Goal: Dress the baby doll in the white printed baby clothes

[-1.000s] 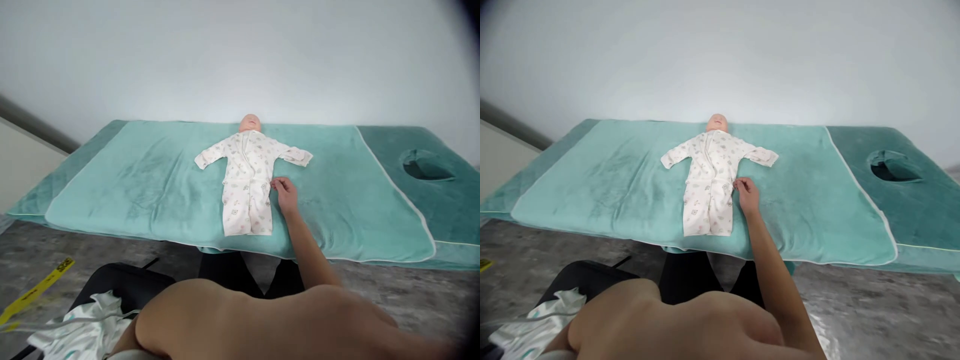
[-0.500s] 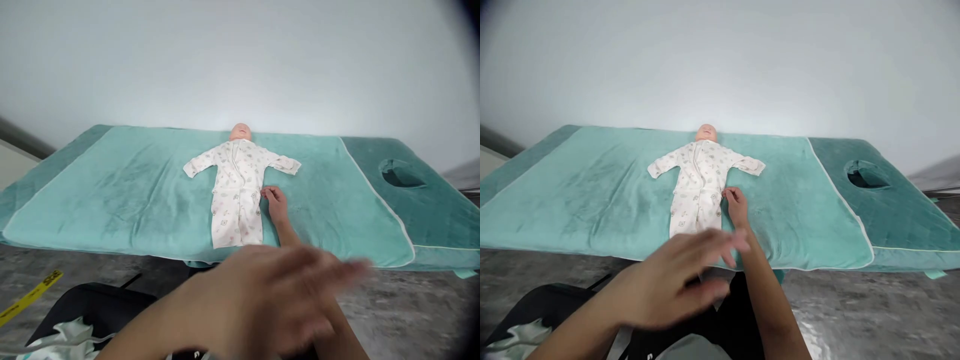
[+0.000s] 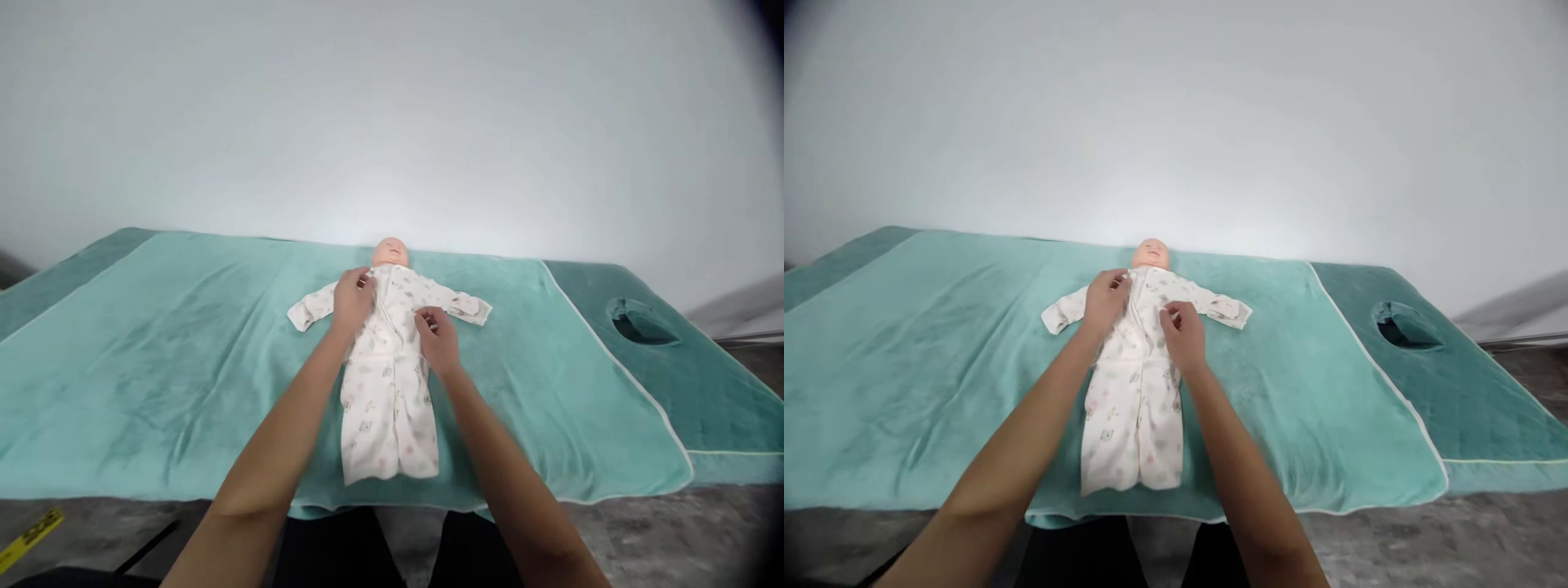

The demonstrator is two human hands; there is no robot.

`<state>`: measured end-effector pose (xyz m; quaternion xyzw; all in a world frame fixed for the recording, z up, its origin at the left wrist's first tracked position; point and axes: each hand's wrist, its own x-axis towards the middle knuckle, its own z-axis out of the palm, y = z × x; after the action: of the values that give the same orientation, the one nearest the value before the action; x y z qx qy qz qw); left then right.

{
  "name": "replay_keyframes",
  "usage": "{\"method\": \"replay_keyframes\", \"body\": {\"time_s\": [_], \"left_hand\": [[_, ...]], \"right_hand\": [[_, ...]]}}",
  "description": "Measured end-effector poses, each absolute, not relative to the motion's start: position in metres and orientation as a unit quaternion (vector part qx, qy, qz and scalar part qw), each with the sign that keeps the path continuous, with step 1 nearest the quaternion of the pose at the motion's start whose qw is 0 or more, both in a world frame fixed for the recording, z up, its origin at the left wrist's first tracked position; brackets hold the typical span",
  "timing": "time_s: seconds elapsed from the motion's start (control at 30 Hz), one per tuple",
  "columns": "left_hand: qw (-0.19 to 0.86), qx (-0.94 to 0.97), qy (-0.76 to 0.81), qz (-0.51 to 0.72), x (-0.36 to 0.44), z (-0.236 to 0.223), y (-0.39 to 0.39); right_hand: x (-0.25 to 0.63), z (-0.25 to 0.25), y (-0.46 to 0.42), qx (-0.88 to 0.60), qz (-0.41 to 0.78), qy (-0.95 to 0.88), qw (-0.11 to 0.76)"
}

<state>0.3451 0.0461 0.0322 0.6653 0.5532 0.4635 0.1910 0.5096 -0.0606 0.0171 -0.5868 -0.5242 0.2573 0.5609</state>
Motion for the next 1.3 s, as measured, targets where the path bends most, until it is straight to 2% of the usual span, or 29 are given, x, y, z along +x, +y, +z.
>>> {"method": "replay_keyframes", "body": {"time_s": [0.1,0.23,0.33,0.43,0.57,0.7,0.9,1.13,1.3], "left_hand": [[0.206,0.673,0.574,0.418,0.355,0.027,0.070],[0.257,0.669,0.574,0.397,0.354,0.026,0.084],[0.324,0.642,0.548,0.427,0.344,0.024,0.088],[0.389,0.624,0.524,0.431,0.333,0.025,0.092],[0.436,0.615,0.513,0.411,0.323,0.026,0.096],[0.476,0.610,0.498,0.392,0.318,0.025,0.097],[0.423,0.643,0.493,0.406,0.323,0.032,0.091],[0.465,0.557,0.473,0.500,0.359,0.045,0.075],[0.347,0.550,0.531,0.544,0.363,0.048,0.071]], "right_hand": [[0.497,0.033,-0.008,-0.632,0.181,-0.572,0.491],[0.492,0.032,0.056,-0.695,0.172,-0.604,0.350],[0.496,0.021,0.079,-0.713,0.170,-0.600,0.322],[0.500,0.014,0.081,-0.722,0.145,-0.584,0.341],[0.499,0.018,0.076,-0.684,0.110,-0.594,0.409],[0.494,0.029,0.068,-0.670,0.134,-0.566,0.461],[0.485,0.040,0.052,-0.647,0.223,-0.459,0.567],[0.476,0.029,0.049,-0.596,0.266,-0.469,0.595],[0.484,0.018,0.055,-0.595,0.287,-0.459,0.594]]}}
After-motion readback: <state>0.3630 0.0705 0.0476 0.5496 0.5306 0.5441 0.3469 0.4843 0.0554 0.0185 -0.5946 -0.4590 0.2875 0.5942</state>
